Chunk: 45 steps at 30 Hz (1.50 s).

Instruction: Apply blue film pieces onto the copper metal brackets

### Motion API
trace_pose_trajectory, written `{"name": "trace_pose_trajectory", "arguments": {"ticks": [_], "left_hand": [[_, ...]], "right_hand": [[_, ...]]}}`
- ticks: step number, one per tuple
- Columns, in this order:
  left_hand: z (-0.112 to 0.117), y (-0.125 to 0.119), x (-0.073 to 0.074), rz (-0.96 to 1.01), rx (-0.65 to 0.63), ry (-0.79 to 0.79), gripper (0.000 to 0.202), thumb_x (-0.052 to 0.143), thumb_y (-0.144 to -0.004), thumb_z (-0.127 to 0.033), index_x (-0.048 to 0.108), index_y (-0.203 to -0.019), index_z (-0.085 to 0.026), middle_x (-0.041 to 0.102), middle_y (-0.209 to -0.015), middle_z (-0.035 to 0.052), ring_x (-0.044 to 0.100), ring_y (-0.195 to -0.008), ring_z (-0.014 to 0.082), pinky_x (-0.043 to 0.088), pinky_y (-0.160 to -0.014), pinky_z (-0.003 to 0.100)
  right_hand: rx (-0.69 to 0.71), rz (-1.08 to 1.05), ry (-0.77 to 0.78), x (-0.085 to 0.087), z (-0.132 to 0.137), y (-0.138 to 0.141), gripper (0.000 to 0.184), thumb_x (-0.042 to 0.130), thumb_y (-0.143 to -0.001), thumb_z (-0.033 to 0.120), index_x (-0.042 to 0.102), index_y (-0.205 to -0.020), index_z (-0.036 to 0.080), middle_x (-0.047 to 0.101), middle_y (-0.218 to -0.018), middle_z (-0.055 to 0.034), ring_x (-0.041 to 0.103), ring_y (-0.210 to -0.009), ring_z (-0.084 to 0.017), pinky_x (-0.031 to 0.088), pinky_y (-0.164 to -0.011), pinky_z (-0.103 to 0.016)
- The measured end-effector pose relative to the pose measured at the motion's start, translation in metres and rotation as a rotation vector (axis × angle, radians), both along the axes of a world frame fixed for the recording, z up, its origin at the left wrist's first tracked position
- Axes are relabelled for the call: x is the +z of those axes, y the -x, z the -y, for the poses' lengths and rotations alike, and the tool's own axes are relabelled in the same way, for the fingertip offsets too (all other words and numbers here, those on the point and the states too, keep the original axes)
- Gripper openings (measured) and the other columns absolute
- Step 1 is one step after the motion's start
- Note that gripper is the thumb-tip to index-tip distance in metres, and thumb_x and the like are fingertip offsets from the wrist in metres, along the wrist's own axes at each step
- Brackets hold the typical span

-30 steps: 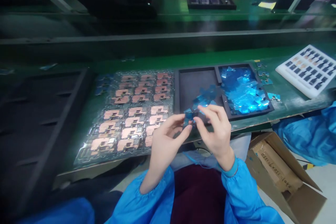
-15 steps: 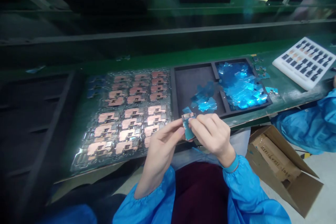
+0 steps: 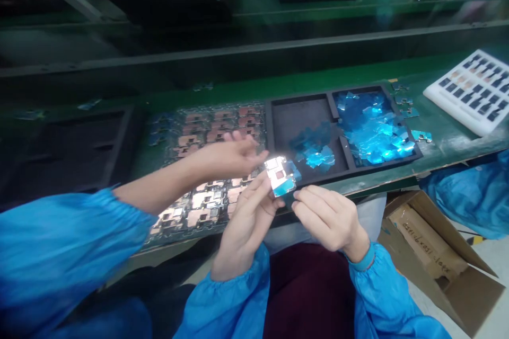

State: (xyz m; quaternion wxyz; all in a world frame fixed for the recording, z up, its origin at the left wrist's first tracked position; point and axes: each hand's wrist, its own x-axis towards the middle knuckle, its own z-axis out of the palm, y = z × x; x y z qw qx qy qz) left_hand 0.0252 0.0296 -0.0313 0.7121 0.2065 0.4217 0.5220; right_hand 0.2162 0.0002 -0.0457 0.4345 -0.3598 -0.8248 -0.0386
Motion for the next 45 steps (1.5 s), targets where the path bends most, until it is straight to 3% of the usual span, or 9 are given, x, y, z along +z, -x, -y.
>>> {"name": "trace_pose_trajectory", "arguments": {"ticks": [4, 9, 13, 19, 24, 28, 35, 40, 45], "left_hand": [[0.000, -0.004, -0.002, -0.035, 0.005, 0.028, 0.024, 0.090, -0.089, -0.032, 0.082, -0.108, -0.020, 0.082, -0.118, 0.0051, 0.073, -0.085, 0.0133, 0.059, -0.060, 0.017], [-0.005, -0.007, -0.008, -0.056, 0.063, 0.019, 0.027, 0.090, -0.087, -0.032, 0.080, -0.109, -0.020, 0.081, -0.115, 0.0065, 0.075, -0.090, 0.0161, 0.061, -0.064, 0.020], [-0.006, -0.005, -0.007, -0.095, 0.108, -0.048, 0.029, 0.096, -0.079, -0.034, 0.081, -0.099, -0.020, 0.078, -0.095, 0.0012, 0.073, -0.078, 0.0143, 0.063, -0.069, 0.023], [0.002, 0.005, 0.004, -0.355, 0.074, -0.137, 0.022, 0.088, -0.089, -0.039, 0.082, -0.092, -0.019, 0.077, -0.086, 0.0019, 0.071, -0.075, 0.0131, 0.060, -0.075, 0.022], [0.006, 0.019, 0.012, -0.502, 0.046, -0.209, 0.019, 0.083, -0.092, -0.037, 0.086, -0.103, -0.021, 0.083, -0.106, 0.0062, 0.070, -0.074, 0.0149, 0.061, -0.075, 0.027], [0.008, 0.034, 0.019, -0.583, 0.009, -0.244, 0.020, 0.080, -0.093, -0.033, 0.087, -0.110, -0.023, 0.084, -0.104, 0.0067, 0.071, -0.074, 0.0166, 0.062, -0.075, 0.029], [0.015, 0.040, 0.006, -0.669, -0.021, -0.221, 0.011, 0.083, -0.088, -0.029, 0.081, -0.095, -0.021, 0.082, -0.089, 0.0052, 0.078, -0.084, 0.0208, 0.062, -0.077, 0.030], [0.027, 0.032, -0.008, -0.828, 0.033, -0.337, 0.008, 0.074, -0.099, -0.026, 0.080, -0.103, -0.022, 0.082, -0.099, 0.0068, 0.079, -0.092, 0.0228, 0.063, -0.085, 0.034], [0.042, 0.028, -0.008, -1.333, -0.026, -0.730, 0.026, 0.075, -0.102, -0.026, 0.076, -0.127, -0.019, 0.076, -0.128, 0.0146, 0.074, -0.119, 0.0303, 0.062, -0.102, 0.045]], "right_hand": [[-0.034, -0.032, -0.014, -0.009, 0.014, -0.010, 0.022, 0.065, -0.104, 0.016, 0.071, -0.119, 0.031, 0.085, -0.110, -0.0020, 0.084, -0.100, -0.022, 0.074, -0.083, -0.038], [-0.329, -0.385, -0.054, -0.013, 0.012, -0.016, 0.013, 0.063, -0.106, 0.021, 0.068, -0.108, 0.034, 0.078, -0.086, 0.0003, 0.079, -0.075, -0.021, 0.068, -0.068, -0.039], [-0.557, -0.607, 0.207, -0.006, -0.019, -0.027, 0.019, 0.069, -0.104, 0.026, 0.071, -0.123, 0.025, 0.079, -0.097, -0.0046, 0.078, -0.084, -0.019, 0.064, -0.068, -0.032], [-0.350, -0.641, 0.696, -0.016, -0.073, -0.030, 0.027, 0.071, -0.100, 0.043, 0.074, -0.112, 0.020, 0.081, -0.088, -0.0040, 0.078, -0.079, -0.019, 0.060, -0.072, -0.031], [-0.547, -0.300, 0.618, -0.029, -0.098, -0.013, 0.023, 0.067, -0.100, 0.036, 0.077, -0.114, 0.020, 0.083, -0.101, -0.0097, 0.072, -0.072, -0.020, 0.055, -0.069, -0.031], [-0.477, -0.347, 0.449, -0.015, -0.082, -0.004, 0.027, 0.064, -0.106, 0.039, 0.078, -0.120, 0.021, 0.075, -0.134, -0.0163, 0.065, -0.072, -0.016, 0.054, -0.068, -0.031], [0.057, -0.483, 0.890, -0.003, -0.027, 0.027, 0.024, 0.075, -0.101, 0.044, 0.079, -0.110, 0.023, 0.078, -0.093, -0.0042, 0.064, -0.061, -0.013, 0.050, -0.048, -0.022], [0.010, -0.607, 0.988, -0.024, -0.018, 0.040, 0.028, 0.077, -0.099, 0.048, 0.079, -0.100, 0.021, 0.079, -0.088, -0.0052, 0.070, -0.060, -0.015, 0.056, -0.050, -0.023], [-0.121, -0.599, 0.926, -0.033, -0.010, 0.034, 0.031, 0.080, -0.097, 0.050, 0.081, -0.105, 0.021, 0.083, -0.098, -0.0082, 0.078, -0.072, -0.018, 0.067, -0.066, -0.027]]}}
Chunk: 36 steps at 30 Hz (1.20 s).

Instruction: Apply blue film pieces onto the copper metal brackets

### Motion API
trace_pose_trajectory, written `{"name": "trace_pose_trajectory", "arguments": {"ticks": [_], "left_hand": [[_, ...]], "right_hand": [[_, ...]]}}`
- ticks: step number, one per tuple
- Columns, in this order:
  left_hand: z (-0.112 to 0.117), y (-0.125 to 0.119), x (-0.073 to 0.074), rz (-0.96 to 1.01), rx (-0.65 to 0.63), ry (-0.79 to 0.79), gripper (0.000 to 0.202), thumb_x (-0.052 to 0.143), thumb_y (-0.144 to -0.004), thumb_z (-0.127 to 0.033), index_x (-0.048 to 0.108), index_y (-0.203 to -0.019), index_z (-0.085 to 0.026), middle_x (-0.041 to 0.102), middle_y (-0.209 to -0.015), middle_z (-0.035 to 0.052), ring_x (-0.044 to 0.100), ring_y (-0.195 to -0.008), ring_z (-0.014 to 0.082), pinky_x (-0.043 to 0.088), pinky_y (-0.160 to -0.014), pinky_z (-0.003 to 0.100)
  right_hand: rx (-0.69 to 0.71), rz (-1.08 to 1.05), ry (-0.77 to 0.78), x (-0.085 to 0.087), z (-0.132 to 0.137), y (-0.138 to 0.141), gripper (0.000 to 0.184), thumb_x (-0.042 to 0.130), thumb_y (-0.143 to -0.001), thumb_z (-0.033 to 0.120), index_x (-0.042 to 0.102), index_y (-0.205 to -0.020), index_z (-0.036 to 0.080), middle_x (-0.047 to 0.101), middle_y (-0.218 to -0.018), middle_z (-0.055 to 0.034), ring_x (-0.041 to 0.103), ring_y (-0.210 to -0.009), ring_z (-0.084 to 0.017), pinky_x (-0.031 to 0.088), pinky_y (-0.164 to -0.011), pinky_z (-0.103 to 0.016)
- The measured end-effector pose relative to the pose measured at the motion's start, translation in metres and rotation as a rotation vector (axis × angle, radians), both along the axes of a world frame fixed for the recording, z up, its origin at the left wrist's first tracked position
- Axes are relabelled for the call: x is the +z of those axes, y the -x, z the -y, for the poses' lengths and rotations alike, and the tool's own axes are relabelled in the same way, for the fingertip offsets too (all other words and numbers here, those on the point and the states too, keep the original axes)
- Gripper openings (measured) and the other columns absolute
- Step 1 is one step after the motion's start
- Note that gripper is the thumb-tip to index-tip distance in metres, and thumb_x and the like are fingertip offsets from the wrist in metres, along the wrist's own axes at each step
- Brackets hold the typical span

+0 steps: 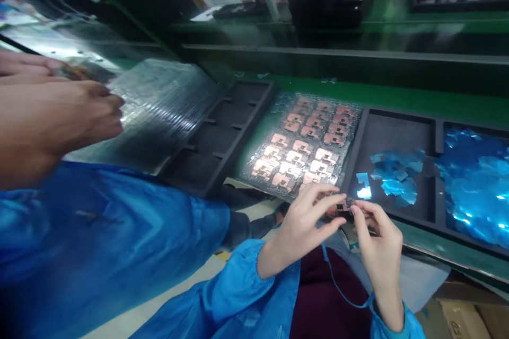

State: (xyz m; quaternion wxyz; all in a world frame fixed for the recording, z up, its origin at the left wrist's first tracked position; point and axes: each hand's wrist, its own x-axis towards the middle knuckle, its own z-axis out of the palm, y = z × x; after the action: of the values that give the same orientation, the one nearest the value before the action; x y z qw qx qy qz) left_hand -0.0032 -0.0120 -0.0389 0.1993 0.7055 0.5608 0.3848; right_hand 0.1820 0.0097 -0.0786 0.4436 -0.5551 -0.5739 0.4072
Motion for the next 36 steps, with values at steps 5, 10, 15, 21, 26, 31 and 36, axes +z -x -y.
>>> {"name": "trace_pose_trajectory", "arguments": {"ticks": [5, 10, 15, 21, 26, 31, 36], "left_hand": [[0.005, 0.006, 0.003, -0.322, -0.035, -0.114, 0.029, 0.061, -0.110, -0.021, 0.071, -0.137, -0.017, 0.079, -0.123, 0.0102, 0.074, -0.112, 0.0275, 0.061, -0.101, 0.044], [0.022, 0.066, 0.003, -0.322, 0.076, -0.193, 0.031, 0.063, -0.110, -0.022, 0.070, -0.140, -0.028, 0.080, -0.128, 0.0053, 0.076, -0.117, 0.0261, 0.062, -0.102, 0.044], [0.056, 0.142, -0.007, -0.401, 0.422, -0.173, 0.027, 0.067, -0.108, -0.020, 0.073, -0.135, -0.023, 0.080, -0.132, 0.0104, 0.074, -0.121, 0.0273, 0.060, -0.107, 0.046], [0.066, 0.181, -0.023, -0.512, 0.401, 0.027, 0.033, 0.050, -0.116, -0.033, 0.076, -0.133, -0.024, 0.082, -0.131, 0.0083, 0.080, -0.110, 0.0259, 0.065, -0.098, 0.040], [0.051, 0.191, -0.022, -0.498, 0.284, 0.104, 0.036, 0.046, -0.116, -0.029, 0.076, -0.135, -0.024, 0.080, -0.136, 0.0088, 0.076, -0.123, 0.0270, 0.062, -0.108, 0.044], [0.041, 0.201, -0.023, -0.447, 0.218, 0.062, 0.033, 0.047, -0.115, -0.021, 0.074, -0.134, -0.024, 0.075, -0.145, 0.0094, 0.069, -0.136, 0.0259, 0.057, -0.118, 0.047], [0.028, 0.206, -0.028, -0.438, 0.191, 0.038, 0.033, 0.047, -0.114, -0.019, 0.074, -0.133, -0.022, 0.077, -0.142, 0.0100, 0.069, -0.137, 0.0258, 0.056, -0.117, 0.046]], "right_hand": [[0.007, 0.042, 0.000, 0.005, 0.008, -0.005, 0.029, 0.080, -0.097, 0.050, 0.081, -0.104, 0.022, 0.082, -0.089, -0.0064, 0.076, -0.065, -0.020, 0.068, -0.064, -0.031], [0.319, 0.190, -0.218, 0.017, 0.001, 0.020, 0.026, 0.055, -0.112, 0.039, 0.073, -0.131, 0.036, 0.080, -0.121, -0.0085, 0.080, -0.104, -0.028, 0.072, -0.082, -0.045], [0.610, 0.455, -0.600, 0.013, -0.023, 0.112, 0.038, 0.050, -0.109, 0.018, 0.067, -0.144, 0.019, 0.073, -0.144, -0.0128, 0.065, -0.139, -0.034, 0.057, -0.117, -0.055], [0.891, 0.711, -0.670, -0.011, -0.043, 0.192, 0.044, 0.048, -0.109, 0.018, 0.065, -0.148, 0.006, 0.065, -0.156, -0.0187, 0.050, -0.154, -0.038, 0.036, -0.134, -0.061], [0.855, 0.738, -0.683, -0.013, -0.045, 0.192, 0.046, 0.045, -0.112, 0.022, 0.064, -0.150, 0.006, 0.065, -0.156, -0.0198, 0.051, -0.152, -0.037, 0.035, -0.133, -0.062], [0.850, 0.742, -0.675, -0.011, -0.049, 0.190, 0.046, 0.043, -0.112, 0.021, 0.064, -0.150, 0.007, 0.064, -0.158, -0.0188, 0.051, -0.153, -0.037, 0.035, -0.133, -0.062], [0.834, 0.730, -0.631, -0.013, -0.055, 0.190, 0.048, 0.041, -0.112, 0.021, 0.062, -0.153, 0.007, 0.059, -0.164, -0.0174, 0.046, -0.159, -0.036, 0.033, -0.136, -0.062]]}}
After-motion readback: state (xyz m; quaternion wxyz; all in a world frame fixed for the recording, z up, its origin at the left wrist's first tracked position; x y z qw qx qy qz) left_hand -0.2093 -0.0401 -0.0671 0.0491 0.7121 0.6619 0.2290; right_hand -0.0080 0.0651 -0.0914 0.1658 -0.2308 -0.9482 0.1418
